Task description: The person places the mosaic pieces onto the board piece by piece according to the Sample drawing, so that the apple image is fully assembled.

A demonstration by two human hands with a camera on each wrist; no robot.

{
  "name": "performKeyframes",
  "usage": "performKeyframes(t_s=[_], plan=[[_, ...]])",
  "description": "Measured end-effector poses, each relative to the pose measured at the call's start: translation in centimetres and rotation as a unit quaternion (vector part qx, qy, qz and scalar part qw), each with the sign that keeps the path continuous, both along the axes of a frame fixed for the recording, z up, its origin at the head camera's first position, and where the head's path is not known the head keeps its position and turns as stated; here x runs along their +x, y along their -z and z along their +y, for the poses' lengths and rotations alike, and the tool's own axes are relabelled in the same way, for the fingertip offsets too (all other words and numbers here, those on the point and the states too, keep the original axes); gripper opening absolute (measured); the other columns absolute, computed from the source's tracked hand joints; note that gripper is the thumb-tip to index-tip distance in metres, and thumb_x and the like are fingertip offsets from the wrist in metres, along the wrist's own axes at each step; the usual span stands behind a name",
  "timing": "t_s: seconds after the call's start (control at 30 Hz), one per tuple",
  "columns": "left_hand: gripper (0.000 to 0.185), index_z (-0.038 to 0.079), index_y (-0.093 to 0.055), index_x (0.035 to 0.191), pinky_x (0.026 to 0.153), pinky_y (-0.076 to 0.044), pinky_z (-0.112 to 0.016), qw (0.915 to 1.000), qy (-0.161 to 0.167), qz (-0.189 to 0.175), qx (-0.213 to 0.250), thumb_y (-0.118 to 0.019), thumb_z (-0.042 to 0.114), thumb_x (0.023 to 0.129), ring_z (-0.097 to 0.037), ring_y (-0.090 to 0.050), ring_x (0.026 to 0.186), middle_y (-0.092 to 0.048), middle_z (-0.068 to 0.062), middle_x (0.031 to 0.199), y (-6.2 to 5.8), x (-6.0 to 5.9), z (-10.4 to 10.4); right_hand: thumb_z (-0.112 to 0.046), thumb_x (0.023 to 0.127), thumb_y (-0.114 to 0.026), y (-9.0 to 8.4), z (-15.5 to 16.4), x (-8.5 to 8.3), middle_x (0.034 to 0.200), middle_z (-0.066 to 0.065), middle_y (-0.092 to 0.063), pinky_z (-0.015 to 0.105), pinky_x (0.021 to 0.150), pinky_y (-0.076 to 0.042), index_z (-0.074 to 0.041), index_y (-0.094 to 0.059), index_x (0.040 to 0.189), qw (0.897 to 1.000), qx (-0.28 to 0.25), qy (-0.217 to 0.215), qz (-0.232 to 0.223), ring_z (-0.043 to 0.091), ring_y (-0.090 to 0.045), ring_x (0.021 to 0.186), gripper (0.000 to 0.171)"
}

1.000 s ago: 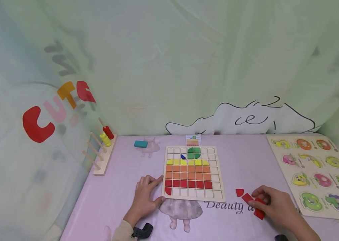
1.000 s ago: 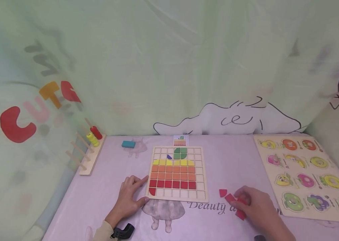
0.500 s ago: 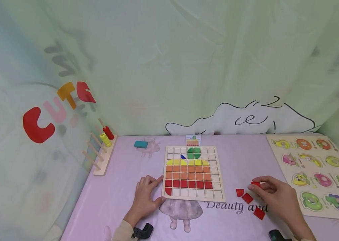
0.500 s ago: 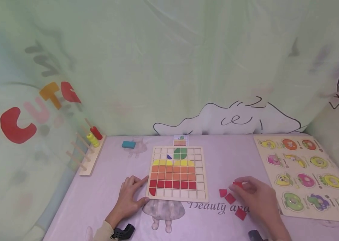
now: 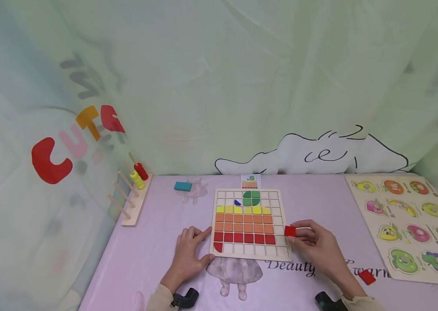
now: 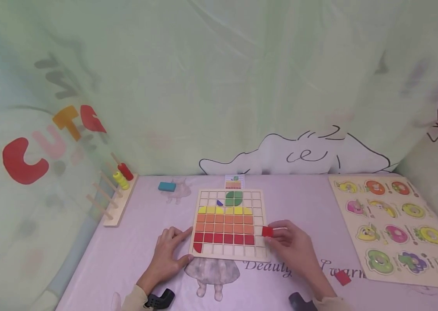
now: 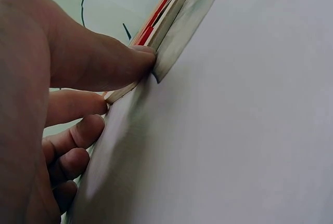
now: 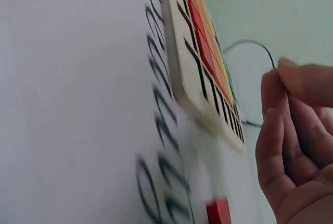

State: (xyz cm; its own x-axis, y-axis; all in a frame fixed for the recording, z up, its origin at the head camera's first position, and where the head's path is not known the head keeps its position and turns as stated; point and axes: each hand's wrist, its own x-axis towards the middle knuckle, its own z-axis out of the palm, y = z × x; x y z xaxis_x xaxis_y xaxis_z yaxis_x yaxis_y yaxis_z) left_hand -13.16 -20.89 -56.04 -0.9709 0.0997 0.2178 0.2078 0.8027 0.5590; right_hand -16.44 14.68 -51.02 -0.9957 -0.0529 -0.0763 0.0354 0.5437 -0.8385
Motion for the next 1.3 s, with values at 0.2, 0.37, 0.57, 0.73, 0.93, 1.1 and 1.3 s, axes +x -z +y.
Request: performKeyframes(t_s=[0.2,0.37,0.57,0.73,0.93,1.1,1.3], plan=[[0.072,0.017,-0.068,0.145,0.089,-0.034,-0.039,1.0000,0.004,-0.008,0.002,-0.084,0.023,0.075,-0.011,-0.040,0.099,-0.052,0.006,0.103,0.0,-0.1,0.0,-0.017,0.084,-0.091,0.1,-4.2,0.2,0.087,0.000,-0.079,0.021,0.070,-0.056,-0.007,-0.075,0.116,0.998,-0.017,-0.055,0.004,0.010,-0.071,0.075,0.037],[0.072,0.018,-0.067,0.146,0.089,-0.034,-0.039,0.9998,0.003,-0.021,0.002,-0.084,0.025,0.076,-0.012,-0.040,0.100,-0.052,0.006,0.104,-0.1,-0.1,0.0,-0.018,0.080,-0.094,0.3,-7.4,0.0,0.081,-0.006,-0.072,0.021,0.065,-0.053,-0.009,-0.080,0.107,0.993,-0.029,-0.108,0.032,0.007,-0.062,0.069,0.031],[0.072,0.019,-0.066,0.147,0.089,-0.035,-0.039,0.9995,0.002,-0.031,-0.005,-0.084,0.026,0.077,-0.013,-0.040,0.102,-0.051,0.006,0.105,-0.1,0.0,0.0,-0.021,0.077,-0.096,0.7,-10.8,0.0,0.081,-0.009,-0.066,0.021,0.063,-0.043,-0.015,-0.084,0.099,0.984,0.035,-0.156,0.084,0.005,-0.050,0.069,0.026],[0.071,0.019,-0.066,0.147,0.092,-0.036,-0.040,0.9991,0.003,-0.042,-0.002,-0.083,0.025,0.078,-0.013,-0.041,0.104,-0.052,0.005,0.107,-0.2,0.0,0.1,-0.019,0.071,-0.099,1.0,-12.7,0.4,0.079,-0.012,-0.063,0.023,0.064,-0.039,-0.019,-0.084,0.094,0.977,0.108,-0.144,0.111,0.005,-0.046,0.070,0.027],[0.070,0.017,-0.067,0.146,0.090,-0.035,-0.040,0.9997,0.006,-0.025,-0.003,-0.084,0.024,0.078,-0.012,-0.040,0.102,-0.052,0.004,0.105,-0.3,0.1,0.1,-0.016,0.068,-0.100,0.8,-13.1,0.5,0.079,-0.010,-0.063,0.022,0.061,-0.039,-0.018,-0.081,0.092,0.979,0.104,-0.137,0.105,0.005,-0.046,0.066,0.031],[0.071,0.017,-0.067,0.146,0.088,-0.035,-0.038,0.9998,0.004,-0.018,-0.004,-0.084,0.024,0.078,-0.012,-0.040,0.101,-0.052,0.005,0.105,-0.3,0.1,0.0,-0.012,0.072,-0.097,0.8,-13.0,0.3,0.076,-0.013,-0.065,0.021,0.056,-0.039,-0.021,-0.080,0.088,0.982,0.098,-0.130,0.099,0.002,-0.046,0.059,0.025],[0.071,0.018,-0.066,0.147,0.088,-0.034,-0.037,0.9995,-0.001,-0.031,-0.004,-0.083,0.025,0.078,-0.012,-0.039,0.101,-0.051,0.006,0.106,-0.3,0.0,-0.1,-0.011,0.076,-0.095,1.1,-13.2,0.0,0.072,-0.015,-0.065,0.021,0.058,-0.039,-0.021,-0.081,0.084,0.979,0.114,-0.129,0.107,0.001,-0.046,0.060,0.019]])
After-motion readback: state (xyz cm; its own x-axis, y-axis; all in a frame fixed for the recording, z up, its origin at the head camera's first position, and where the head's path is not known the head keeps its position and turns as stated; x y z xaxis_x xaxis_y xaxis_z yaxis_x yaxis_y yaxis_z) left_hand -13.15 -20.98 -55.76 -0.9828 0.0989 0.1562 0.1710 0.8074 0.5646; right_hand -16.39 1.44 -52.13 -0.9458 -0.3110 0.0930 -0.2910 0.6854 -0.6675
